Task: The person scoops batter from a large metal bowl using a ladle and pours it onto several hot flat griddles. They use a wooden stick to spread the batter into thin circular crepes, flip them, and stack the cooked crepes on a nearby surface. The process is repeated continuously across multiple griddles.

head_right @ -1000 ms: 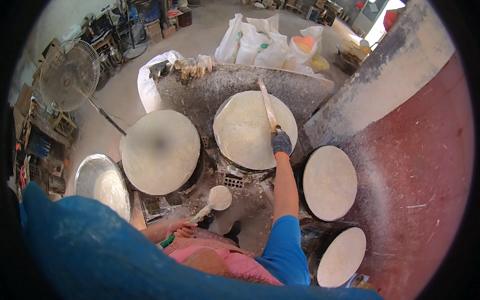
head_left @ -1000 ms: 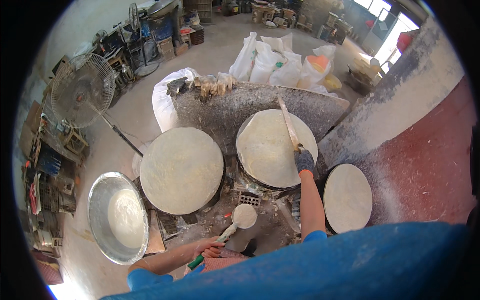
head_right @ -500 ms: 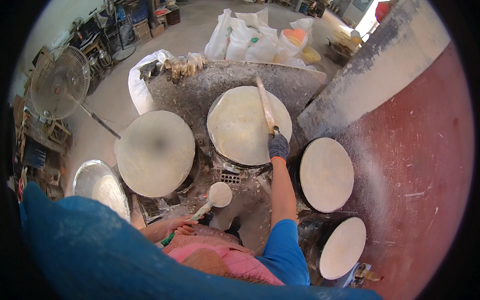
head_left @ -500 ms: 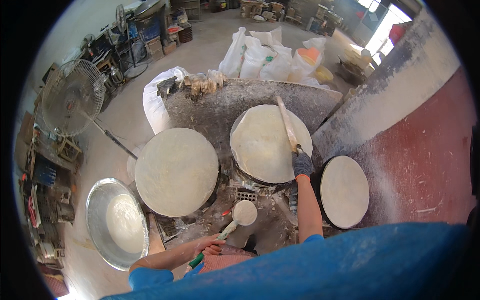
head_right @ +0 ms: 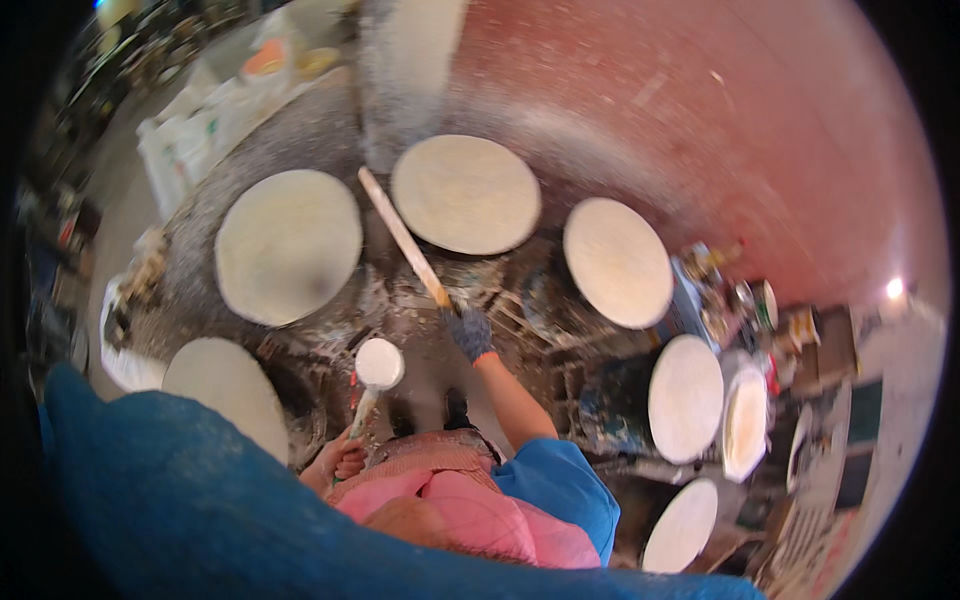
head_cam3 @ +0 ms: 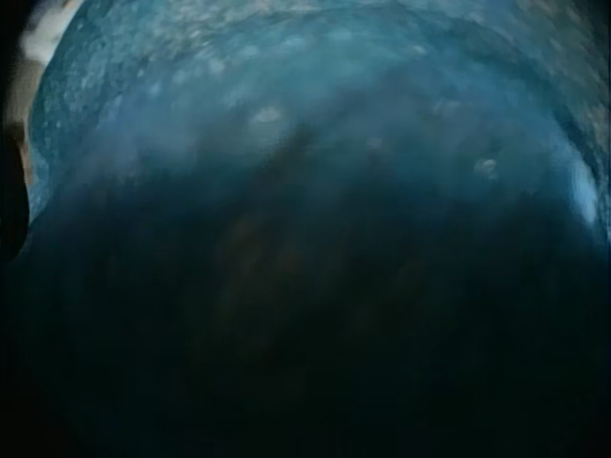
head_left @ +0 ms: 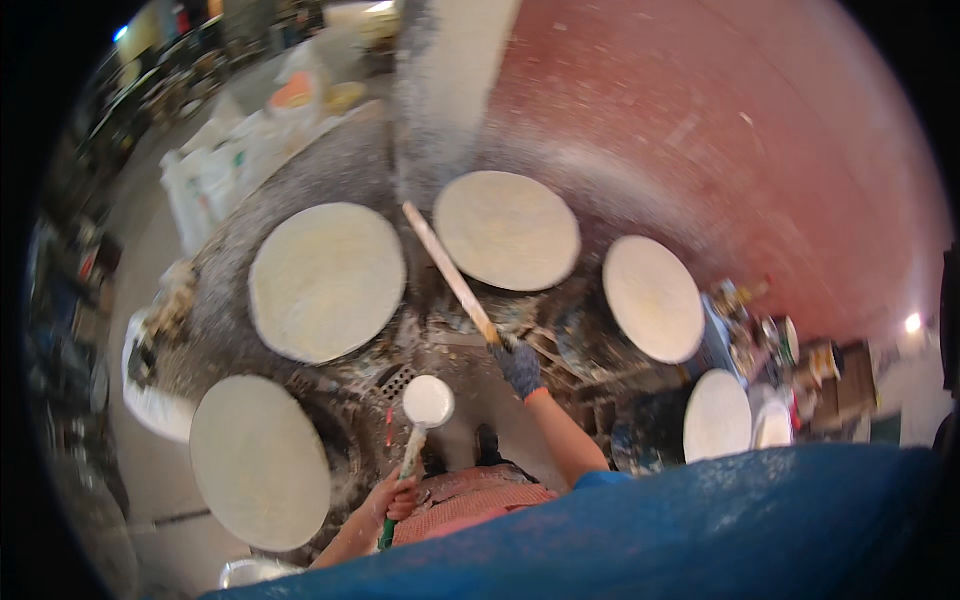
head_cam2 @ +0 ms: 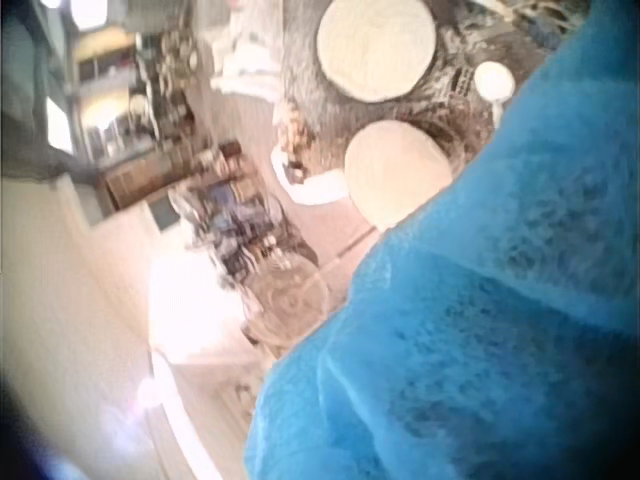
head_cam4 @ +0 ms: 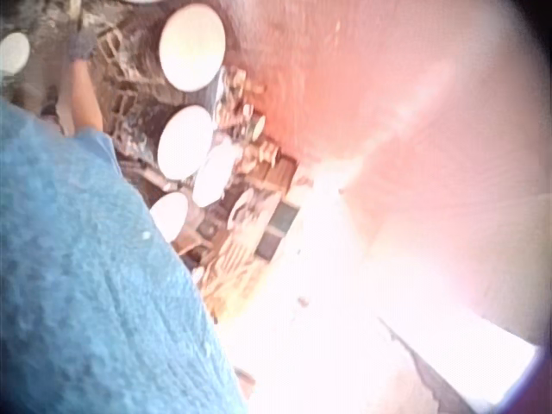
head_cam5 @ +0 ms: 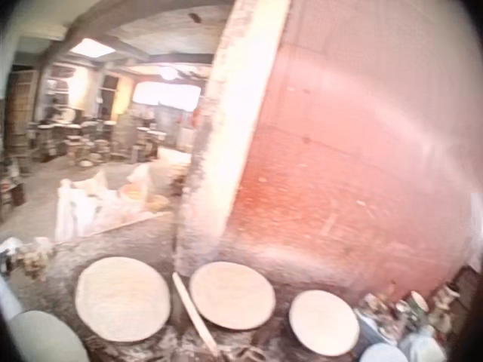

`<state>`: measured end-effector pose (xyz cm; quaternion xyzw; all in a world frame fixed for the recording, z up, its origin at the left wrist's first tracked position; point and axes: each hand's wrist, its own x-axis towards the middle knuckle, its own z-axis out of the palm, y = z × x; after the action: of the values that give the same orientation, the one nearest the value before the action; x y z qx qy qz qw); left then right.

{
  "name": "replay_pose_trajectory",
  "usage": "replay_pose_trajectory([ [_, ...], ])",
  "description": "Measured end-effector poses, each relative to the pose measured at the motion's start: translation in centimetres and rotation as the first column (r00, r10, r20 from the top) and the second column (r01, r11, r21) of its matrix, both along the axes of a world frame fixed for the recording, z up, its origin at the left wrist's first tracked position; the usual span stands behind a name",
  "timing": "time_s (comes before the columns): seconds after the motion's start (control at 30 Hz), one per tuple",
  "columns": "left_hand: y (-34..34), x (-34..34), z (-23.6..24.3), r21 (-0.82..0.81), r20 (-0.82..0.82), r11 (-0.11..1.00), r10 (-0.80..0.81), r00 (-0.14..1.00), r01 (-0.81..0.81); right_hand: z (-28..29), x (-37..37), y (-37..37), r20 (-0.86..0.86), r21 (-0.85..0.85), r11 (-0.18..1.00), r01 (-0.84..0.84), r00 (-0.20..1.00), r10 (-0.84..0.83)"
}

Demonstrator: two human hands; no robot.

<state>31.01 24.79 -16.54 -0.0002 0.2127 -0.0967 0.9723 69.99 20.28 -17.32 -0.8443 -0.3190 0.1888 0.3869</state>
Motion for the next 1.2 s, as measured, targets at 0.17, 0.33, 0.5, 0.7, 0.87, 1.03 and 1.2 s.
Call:
replay_pose_trajectory([
  [0.17,-0.9,5.2,-3.1,-0.49,0.139,0.849,-0.146,0.98,0.196,-0.8,-0.7,-20.5,0.021,-0.098,0.958,0.27,0.963,-0.269],
  [0.33,-5.5,10.2,-1.6,-0.126,0.008,0.927,-0.356,0.934,0.354,-2.2,-1.5,-36.1,-0.128,-0.235,0.767,0.597,0.763,-0.633],
  [0.5,-14.5,18.3,-0.3,0.049,-0.051,0.887,-0.456,0.888,0.459,-2.3,-1.9,-47.2,0.012,-0.241,0.725,0.645,0.749,-0.663],
  [0.7,-23.2,25.9,3.8,-0.304,-0.096,0.762,-0.622,0.777,0.572,0.4,-4.7,-57.6,0.101,-0.328,0.681,0.655,0.741,-0.664],
  [0.87,-26.5,30.3,4.8,-0.305,0.003,0.593,-0.782,0.623,0.745,0.4,-10.2,-61.6,0.141,-0.233,0.497,0.836,0.535,-0.833],
  [1.03,-28.7,33.4,5.3,-0.422,-0.053,0.396,-0.909,0.414,0.815,-0.7,-19.3,-64.3,0.092,-0.295,0.082,0.952,0.114,-0.989],
  [1.2,-32.1,33.7,5.3,-0.21,-0.164,0.27,-0.957,0.238,0.94,-0.5,-27.6,-68.3,0.115,-0.147,-0.292,0.945,-0.277,-0.954],
])
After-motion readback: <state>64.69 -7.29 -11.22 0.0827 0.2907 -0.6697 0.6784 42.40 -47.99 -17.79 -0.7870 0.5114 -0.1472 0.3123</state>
